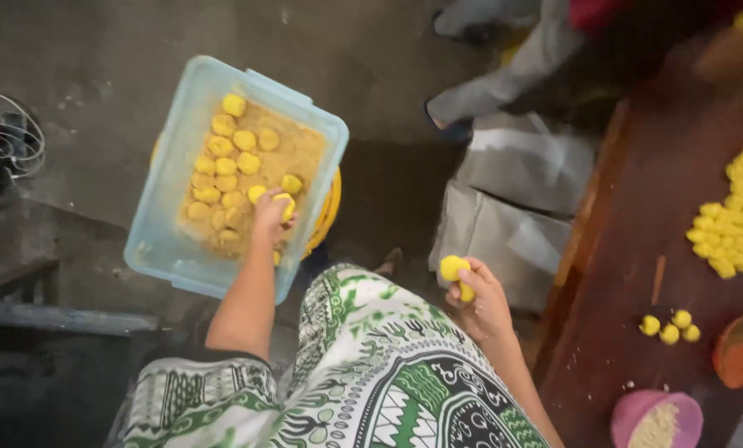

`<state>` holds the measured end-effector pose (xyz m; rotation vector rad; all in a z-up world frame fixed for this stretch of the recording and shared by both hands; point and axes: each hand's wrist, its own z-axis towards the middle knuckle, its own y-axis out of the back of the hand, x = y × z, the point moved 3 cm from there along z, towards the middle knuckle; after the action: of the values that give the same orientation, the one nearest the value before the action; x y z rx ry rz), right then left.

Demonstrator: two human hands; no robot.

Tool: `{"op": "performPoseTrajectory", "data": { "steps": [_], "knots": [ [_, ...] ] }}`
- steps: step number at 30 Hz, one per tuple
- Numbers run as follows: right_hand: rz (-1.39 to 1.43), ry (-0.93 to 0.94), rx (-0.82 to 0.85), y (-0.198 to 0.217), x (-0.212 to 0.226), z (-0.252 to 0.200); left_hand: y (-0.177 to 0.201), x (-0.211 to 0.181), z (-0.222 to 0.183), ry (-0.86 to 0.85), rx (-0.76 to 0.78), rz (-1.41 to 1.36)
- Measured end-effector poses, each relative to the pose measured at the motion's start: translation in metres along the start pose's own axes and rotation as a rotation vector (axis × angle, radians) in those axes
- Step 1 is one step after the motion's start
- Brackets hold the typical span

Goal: Filling small yellow dough balls with a white crumbly mixture and rolling them into shapes.

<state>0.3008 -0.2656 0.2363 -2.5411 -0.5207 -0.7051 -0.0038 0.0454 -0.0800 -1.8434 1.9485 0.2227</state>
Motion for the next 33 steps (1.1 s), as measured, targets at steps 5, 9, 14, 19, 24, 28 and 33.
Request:
{"op": "performPoseTrajectory", "data": {
  "steps": [5, 9, 14, 19, 24, 28, 33],
  "knots": [
    [-0.054, 0.043, 0.03, -0.039, 0.016, 0.01, -0.036, -0.054, -0.022, -0.237, 0.11, 0.118],
    [-0.062, 0.056, 0.083, -0.049, 0.007, 0.013, -0.012, -0.047, 0.013, -0.277, -0.008, 0.016],
    [-0.05, 0.053, 0.049, -0.057, 0.002, 0.006, 0.028, 0.003, 0.073, -0.215, 0.097, -0.166],
    [-0.039, 0.034, 0.025, -0.052, -0.008, 0.008, -0.011, -0.044, 0.042, -0.501, 0.021, 0.102],
    [-0.07, 0.056, 0.031, -0.064, -0.012, 0.009, -0.059, -0.086, -0.003, -0.774, -0.201, 0.512],
    [-0.274, 0.11, 0.064, -0.09, -0.009, 0.02, -0.101, -0.092, -0.102, -0.903, -0.015, 0.211],
    [-0.582, 0.156, 0.19, -0.145, -0.009, 0.041, -0.146, -0.059, -0.228, -0.239, 0.676, 0.064]
  ]
}}
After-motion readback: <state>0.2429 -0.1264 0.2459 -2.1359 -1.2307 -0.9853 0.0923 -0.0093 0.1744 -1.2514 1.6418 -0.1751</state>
